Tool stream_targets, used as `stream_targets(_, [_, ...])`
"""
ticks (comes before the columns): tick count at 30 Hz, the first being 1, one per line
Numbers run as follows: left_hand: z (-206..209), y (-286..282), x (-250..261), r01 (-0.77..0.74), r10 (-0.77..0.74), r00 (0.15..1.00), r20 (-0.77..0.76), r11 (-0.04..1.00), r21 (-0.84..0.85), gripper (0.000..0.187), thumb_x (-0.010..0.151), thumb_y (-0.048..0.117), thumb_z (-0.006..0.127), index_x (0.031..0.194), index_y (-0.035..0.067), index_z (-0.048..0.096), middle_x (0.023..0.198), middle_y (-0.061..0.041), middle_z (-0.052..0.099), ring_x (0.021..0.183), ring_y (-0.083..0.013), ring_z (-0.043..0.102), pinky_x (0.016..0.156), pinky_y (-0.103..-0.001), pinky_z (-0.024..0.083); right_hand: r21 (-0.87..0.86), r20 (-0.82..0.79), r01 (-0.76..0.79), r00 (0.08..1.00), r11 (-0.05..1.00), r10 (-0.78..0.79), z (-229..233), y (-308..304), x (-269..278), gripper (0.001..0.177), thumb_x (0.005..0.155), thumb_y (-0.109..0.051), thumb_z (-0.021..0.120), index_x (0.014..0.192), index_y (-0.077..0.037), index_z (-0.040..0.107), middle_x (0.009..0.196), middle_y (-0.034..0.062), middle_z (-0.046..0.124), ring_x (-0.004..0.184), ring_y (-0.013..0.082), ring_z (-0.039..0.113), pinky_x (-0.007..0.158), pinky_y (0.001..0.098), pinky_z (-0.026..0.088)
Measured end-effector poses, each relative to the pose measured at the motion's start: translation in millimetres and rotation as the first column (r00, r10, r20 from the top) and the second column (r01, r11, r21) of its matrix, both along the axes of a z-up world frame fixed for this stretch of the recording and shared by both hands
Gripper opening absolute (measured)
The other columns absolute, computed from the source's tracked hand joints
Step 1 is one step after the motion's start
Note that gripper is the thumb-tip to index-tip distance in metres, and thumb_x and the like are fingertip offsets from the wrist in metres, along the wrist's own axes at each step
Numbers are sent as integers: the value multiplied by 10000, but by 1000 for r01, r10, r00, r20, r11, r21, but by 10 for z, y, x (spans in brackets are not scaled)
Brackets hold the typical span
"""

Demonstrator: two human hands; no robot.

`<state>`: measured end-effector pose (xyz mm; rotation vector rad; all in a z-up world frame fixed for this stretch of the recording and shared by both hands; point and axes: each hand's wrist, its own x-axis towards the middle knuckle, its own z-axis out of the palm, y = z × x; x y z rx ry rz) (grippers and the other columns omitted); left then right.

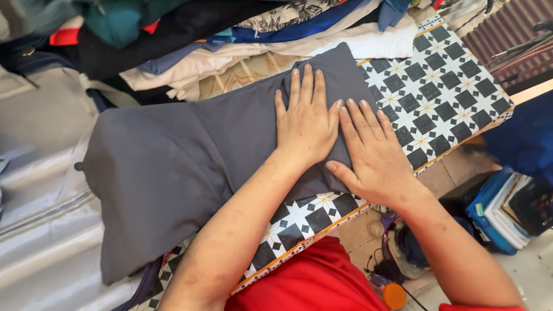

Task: The person folds grey and blue garments and packs them into a suitcase.

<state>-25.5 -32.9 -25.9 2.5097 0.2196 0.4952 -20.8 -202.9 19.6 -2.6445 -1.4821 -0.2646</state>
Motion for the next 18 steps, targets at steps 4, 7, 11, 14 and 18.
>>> stream_targets(4, [-14,6,5,1,0,1000,9,1000,-12,676,1019,440,473,1530,6,390,1641,-203,298,1547,-375,205,1177,-667,183,-5,22,6,1000,1000,-6,-27,-9,-10,878,946,-526,530,1507,127,358,1571,308,373,1493,452,312,1222,565,198])
stream_targets(7, [-28,59,37,-4,5,1000,21,999,-45,603,1039,404,459,1515,35,439,1632,-180,341,1545,-355,241,1186,-648,192,-11,47,4,999,1000,-4,-25,-6,-27,855,942,-508,537,1494,124,373,1572,309,377,1489,451,314,1216,565,203])
stream_targets(11, [-34,105,19,-18,25,998,60,994,-109,518,1037,338,461,1480,74,508,1614,-141,404,1542,-322,295,1210,-605,204,-12,41,11,999,1000,-10,4,-1,-51,848,933,-496,548,1496,115,379,1569,306,380,1489,450,313,1208,564,209])
stream_targets(14, [-21,101,-7,-12,19,998,68,995,-98,518,1025,318,477,1474,62,508,1608,-153,402,1532,-328,301,1206,-591,211,-9,34,12,999,1000,-12,11,15,-70,846,929,-495,556,1496,109,383,1568,304,380,1485,452,313,1201,565,212])
stream_targets(18, [-28,91,4,-11,17,998,65,996,-88,521,1016,312,483,1471,58,505,1604,-156,399,1527,-333,290,1190,-605,206,-14,33,20,999,1000,-20,3,13,-67,829,932,-496,560,1490,96,401,1575,296,380,1485,455,323,1203,561,223])
